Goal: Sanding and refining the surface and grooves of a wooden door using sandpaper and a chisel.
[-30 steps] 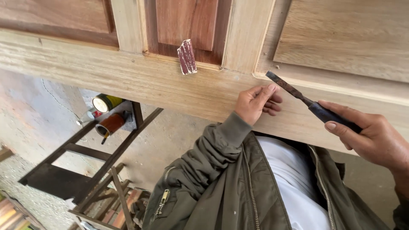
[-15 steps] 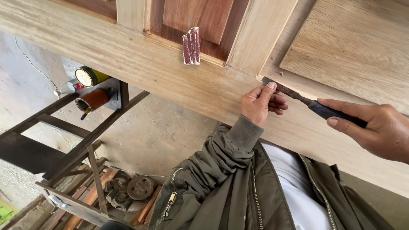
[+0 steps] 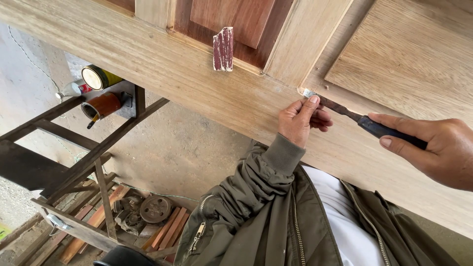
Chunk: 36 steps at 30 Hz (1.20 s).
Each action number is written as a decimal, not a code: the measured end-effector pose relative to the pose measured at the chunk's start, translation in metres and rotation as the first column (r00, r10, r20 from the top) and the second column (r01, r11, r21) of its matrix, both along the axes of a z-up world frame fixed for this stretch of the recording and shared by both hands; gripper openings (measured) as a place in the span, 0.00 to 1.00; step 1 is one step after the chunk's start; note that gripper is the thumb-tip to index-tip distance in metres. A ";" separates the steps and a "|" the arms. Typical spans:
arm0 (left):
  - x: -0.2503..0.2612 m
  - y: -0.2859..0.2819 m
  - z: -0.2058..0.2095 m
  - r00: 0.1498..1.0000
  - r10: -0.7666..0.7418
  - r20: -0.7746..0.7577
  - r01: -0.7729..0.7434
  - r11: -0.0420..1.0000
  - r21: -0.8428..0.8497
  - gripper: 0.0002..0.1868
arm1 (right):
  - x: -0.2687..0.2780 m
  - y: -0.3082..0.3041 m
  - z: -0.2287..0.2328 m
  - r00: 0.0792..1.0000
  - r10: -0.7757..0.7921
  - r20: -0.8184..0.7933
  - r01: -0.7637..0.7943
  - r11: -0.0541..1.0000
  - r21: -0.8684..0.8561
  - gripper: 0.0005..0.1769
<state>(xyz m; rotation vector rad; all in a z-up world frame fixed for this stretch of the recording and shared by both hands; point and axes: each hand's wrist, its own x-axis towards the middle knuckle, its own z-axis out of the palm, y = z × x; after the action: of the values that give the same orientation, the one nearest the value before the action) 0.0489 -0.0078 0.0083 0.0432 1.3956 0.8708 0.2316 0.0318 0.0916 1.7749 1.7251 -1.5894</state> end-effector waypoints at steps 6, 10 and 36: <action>0.000 -0.001 -0.004 1.000 0.017 -0.006 -0.017 1.000 0.011 0.14 | -0.001 0.004 0.001 0.995 0.027 0.099 -0.013 0.990 -0.139 0.23; 0.001 -0.004 -0.007 1.000 0.021 0.015 -0.021 1.000 0.021 0.14 | 0.002 0.001 -0.003 1.000 0.016 0.022 -0.016 0.999 -0.029 0.23; -0.027 -0.001 -0.008 0.939 -0.162 -0.304 0.206 0.971 0.119 0.12 | -0.076 -0.111 -0.031 0.569 -0.720 -0.398 0.592 0.694 -0.410 0.22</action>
<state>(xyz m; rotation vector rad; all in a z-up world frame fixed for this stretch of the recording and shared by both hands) 0.0219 -0.0092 0.0000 0.4278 1.5697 0.8322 0.1560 -0.0795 0.0602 2.1243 0.9196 -2.6962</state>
